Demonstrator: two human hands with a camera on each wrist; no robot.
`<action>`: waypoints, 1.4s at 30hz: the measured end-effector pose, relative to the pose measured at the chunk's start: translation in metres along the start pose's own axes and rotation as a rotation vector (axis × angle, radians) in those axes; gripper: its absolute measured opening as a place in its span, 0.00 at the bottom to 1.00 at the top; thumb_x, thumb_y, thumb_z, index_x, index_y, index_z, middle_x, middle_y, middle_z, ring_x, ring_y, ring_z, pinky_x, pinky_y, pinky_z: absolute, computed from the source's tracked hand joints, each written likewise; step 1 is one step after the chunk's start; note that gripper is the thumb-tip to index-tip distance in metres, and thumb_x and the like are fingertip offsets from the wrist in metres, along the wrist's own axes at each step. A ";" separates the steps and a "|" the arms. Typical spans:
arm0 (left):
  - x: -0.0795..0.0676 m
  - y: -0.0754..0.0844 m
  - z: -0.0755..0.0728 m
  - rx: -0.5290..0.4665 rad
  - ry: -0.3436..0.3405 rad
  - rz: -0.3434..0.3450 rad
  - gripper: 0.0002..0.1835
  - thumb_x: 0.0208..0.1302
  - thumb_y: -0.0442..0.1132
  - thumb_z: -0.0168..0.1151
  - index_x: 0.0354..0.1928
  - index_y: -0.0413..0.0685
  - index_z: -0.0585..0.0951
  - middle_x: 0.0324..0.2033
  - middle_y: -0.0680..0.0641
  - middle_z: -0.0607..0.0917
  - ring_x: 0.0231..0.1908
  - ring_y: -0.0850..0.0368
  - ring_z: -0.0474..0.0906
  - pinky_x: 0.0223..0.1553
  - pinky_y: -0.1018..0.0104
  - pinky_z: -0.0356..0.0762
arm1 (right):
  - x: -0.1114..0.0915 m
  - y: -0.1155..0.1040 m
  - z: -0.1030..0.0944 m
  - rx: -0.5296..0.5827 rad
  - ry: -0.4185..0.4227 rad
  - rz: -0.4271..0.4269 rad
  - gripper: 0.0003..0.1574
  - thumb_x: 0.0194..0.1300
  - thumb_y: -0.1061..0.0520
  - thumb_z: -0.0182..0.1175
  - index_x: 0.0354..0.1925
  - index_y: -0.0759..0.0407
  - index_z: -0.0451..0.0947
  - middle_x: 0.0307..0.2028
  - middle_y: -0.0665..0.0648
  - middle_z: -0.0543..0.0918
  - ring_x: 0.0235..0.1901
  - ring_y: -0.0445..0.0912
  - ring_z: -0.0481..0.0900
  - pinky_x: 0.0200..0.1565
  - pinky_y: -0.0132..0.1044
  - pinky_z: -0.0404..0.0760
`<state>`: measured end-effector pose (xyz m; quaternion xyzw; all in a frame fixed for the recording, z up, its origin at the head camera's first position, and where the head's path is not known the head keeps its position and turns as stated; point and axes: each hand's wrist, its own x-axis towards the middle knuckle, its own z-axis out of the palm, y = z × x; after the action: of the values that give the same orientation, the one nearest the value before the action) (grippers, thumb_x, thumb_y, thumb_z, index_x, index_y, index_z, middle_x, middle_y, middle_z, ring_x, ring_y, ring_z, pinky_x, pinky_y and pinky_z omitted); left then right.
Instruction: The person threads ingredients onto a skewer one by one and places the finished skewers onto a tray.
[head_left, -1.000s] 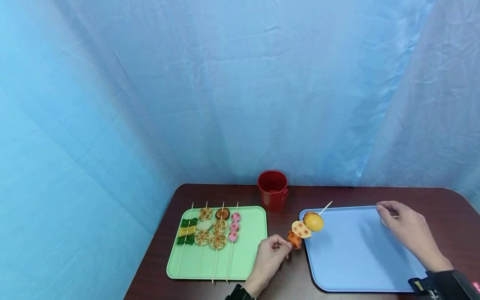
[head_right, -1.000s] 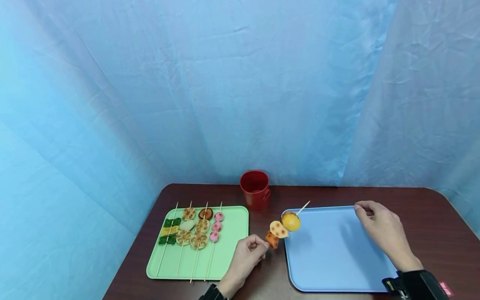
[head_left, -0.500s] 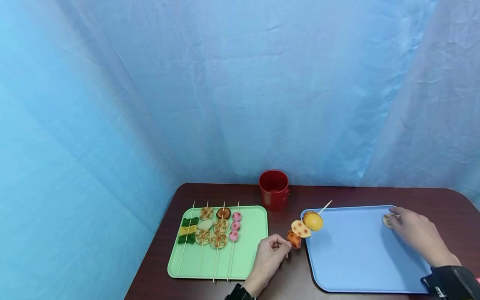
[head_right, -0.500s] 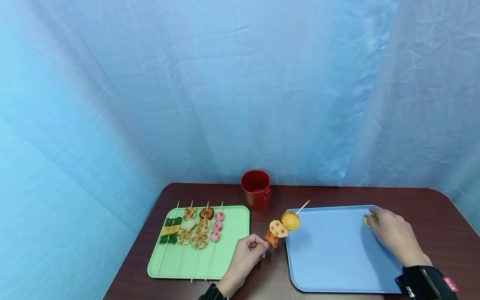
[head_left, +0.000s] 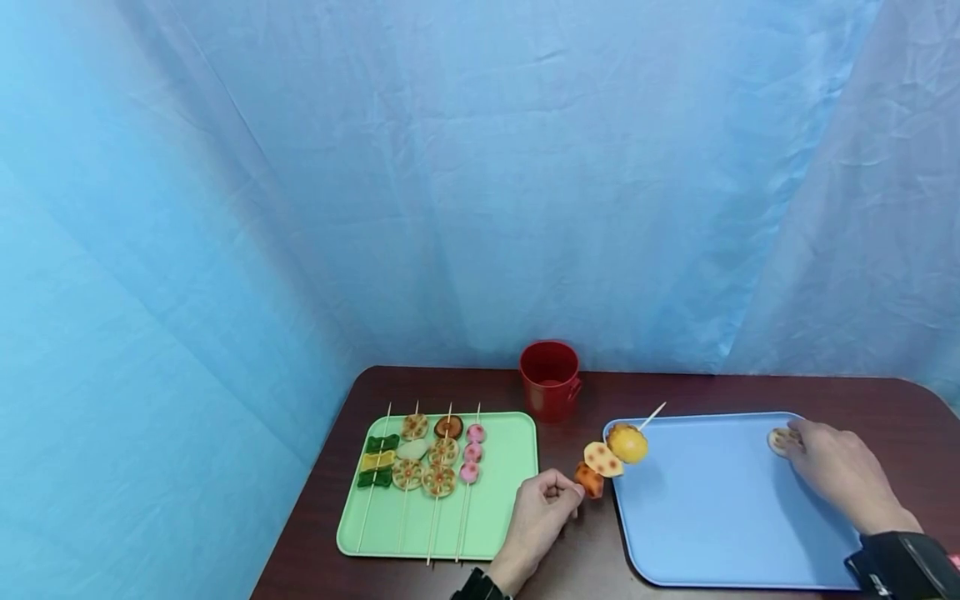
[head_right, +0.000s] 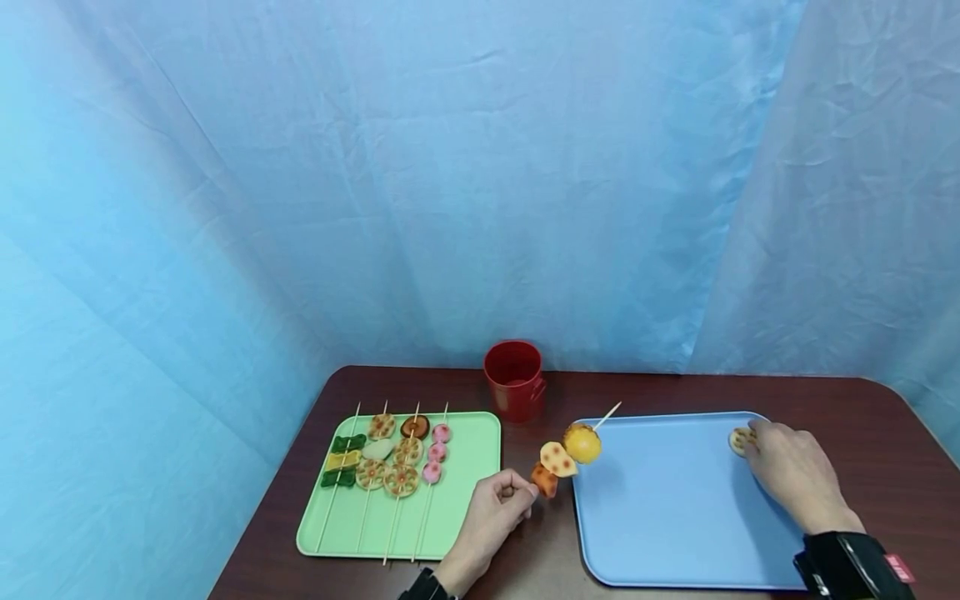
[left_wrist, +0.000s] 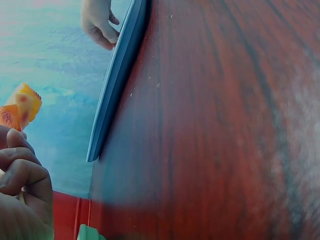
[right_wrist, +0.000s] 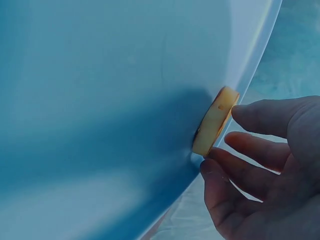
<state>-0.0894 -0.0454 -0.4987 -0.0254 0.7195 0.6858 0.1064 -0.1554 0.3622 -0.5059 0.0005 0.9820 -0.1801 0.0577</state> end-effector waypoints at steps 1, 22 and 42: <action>0.000 0.000 0.000 0.001 0.000 0.000 0.06 0.61 0.34 0.66 0.33 0.36 0.85 0.19 0.46 0.81 0.16 0.61 0.66 0.17 0.71 0.62 | 0.000 0.001 0.000 -0.003 -0.005 0.004 0.28 0.68 0.62 0.63 0.56 0.85 0.71 0.47 0.84 0.78 0.41 0.73 0.79 0.39 0.64 0.76; 0.000 -0.002 0.001 -0.013 -0.015 -0.011 0.04 0.62 0.34 0.65 0.31 0.40 0.85 0.22 0.36 0.82 0.16 0.58 0.66 0.17 0.72 0.62 | -0.009 -0.006 0.000 0.088 -0.003 0.000 0.23 0.70 0.57 0.65 0.49 0.77 0.73 0.39 0.71 0.79 0.36 0.60 0.76 0.33 0.56 0.75; 0.000 -0.001 0.001 -0.025 -0.017 -0.014 0.05 0.62 0.33 0.65 0.33 0.37 0.85 0.20 0.44 0.81 0.17 0.58 0.67 0.17 0.71 0.64 | -0.024 -0.052 -0.022 0.436 0.037 0.038 0.43 0.77 0.36 0.55 0.65 0.74 0.68 0.57 0.79 0.78 0.57 0.73 0.76 0.36 0.42 0.86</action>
<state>-0.0889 -0.0440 -0.4995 -0.0260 0.7099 0.6940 0.1170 -0.1355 0.3215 -0.4646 0.0348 0.9205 -0.3870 0.0415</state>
